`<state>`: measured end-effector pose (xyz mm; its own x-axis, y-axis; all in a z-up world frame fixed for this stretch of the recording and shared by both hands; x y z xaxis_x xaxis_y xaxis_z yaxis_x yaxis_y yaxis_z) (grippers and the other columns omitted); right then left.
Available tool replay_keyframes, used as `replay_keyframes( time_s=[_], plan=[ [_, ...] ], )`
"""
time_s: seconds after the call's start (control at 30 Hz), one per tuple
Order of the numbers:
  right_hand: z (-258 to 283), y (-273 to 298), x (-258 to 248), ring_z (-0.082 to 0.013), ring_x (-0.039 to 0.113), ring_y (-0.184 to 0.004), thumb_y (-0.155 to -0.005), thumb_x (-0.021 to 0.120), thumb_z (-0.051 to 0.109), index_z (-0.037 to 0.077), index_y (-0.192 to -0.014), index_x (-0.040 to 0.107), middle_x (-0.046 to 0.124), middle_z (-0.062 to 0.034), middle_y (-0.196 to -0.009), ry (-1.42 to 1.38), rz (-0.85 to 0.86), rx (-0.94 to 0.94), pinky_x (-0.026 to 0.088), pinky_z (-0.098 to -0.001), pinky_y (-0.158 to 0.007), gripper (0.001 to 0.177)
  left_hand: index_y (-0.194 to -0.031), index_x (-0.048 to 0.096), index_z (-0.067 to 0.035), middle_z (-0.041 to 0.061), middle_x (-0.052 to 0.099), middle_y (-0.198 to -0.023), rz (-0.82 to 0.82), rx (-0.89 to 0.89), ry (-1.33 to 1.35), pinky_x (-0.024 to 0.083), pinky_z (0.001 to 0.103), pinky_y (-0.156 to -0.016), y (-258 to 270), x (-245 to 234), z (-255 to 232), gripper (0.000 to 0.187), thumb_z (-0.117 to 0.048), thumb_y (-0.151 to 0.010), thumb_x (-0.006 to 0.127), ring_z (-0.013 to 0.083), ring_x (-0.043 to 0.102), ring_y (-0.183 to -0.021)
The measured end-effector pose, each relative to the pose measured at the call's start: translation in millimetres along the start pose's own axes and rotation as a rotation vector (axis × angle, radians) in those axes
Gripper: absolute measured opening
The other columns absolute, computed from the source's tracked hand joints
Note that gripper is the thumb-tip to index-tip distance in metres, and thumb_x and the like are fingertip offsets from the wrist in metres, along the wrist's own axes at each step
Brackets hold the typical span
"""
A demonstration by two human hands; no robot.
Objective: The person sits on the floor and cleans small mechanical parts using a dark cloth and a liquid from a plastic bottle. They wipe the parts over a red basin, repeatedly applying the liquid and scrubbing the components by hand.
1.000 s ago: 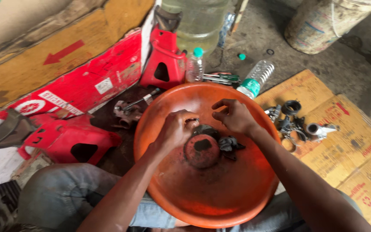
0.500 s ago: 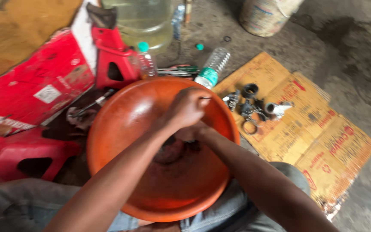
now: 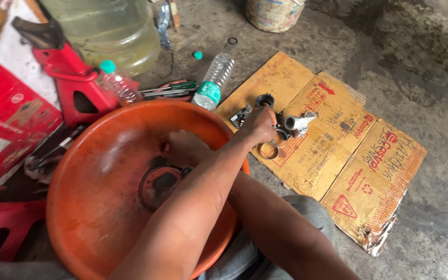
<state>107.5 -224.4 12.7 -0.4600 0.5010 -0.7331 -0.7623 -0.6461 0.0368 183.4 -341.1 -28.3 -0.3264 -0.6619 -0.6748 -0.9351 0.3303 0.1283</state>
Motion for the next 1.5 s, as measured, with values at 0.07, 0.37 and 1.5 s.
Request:
replay_keyframes(
  time_s=[0.07, 0.37, 1.5],
  plan=[
    [-2.6, -3.3, -1.1, -0.0352, 0.072, -0.094, -0.081, 0.065, 0.019, 0.016, -0.098, 0.077, 0.076, -0.0125, -0.098, -0.009, -0.041, -0.015, 0.056, -0.048, -0.084, 0.021, -0.095, 0.074, -0.008, 0.015, 0.076, -0.103, 0.01, 0.052, -0.074, 0.057, 0.039, -0.09, -4.4, 8.5, -3.5, 0.02, -0.002, -0.076, 0.071, 0.0302, 0.072, -0.107],
    [-18.1, -2.0, -1.8, -0.0337, 0.073, -0.094, -0.077, 0.065, 0.017, 0.016, -0.097, 0.076, 0.077, -0.0115, -0.095, -0.049, -0.021, 0.022, 0.057, -0.0478, -0.083, 0.023, -0.124, 0.065, -0.01, 0.015, 0.072, -0.116, 0.216, -0.074, -0.274, 0.058, 0.039, -0.092, -7.7, 18.2, -21.0, 0.04, -0.005, -0.086, 0.072, 0.0292, 0.074, -0.104],
    [-17.5, 15.3, -33.7, -0.0285, 0.076, -0.088, -0.076, 0.071, 0.018, 0.012, -0.101, 0.077, 0.078, -0.0132, -0.091, 0.106, -0.074, 0.235, 0.06, -0.0409, -0.083, 0.027, -0.092, 0.078, 0.001, 0.027, 0.074, -0.099, -0.04, -0.058, -0.348, 0.058, 0.042, -0.092, 236.4, -104.6, 110.4, 0.035, -0.022, -0.067, 0.082, 0.0389, 0.071, -0.1]
  ],
)
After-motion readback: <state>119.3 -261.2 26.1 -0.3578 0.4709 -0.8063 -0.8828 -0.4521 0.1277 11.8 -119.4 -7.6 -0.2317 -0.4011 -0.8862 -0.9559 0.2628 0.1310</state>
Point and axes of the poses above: each hand's wrist, its own y-axis away from the middle knuckle, its own x-axis out of the palm, z = x × y, the point moved 1 cm from there along -y, towards the middle knuckle
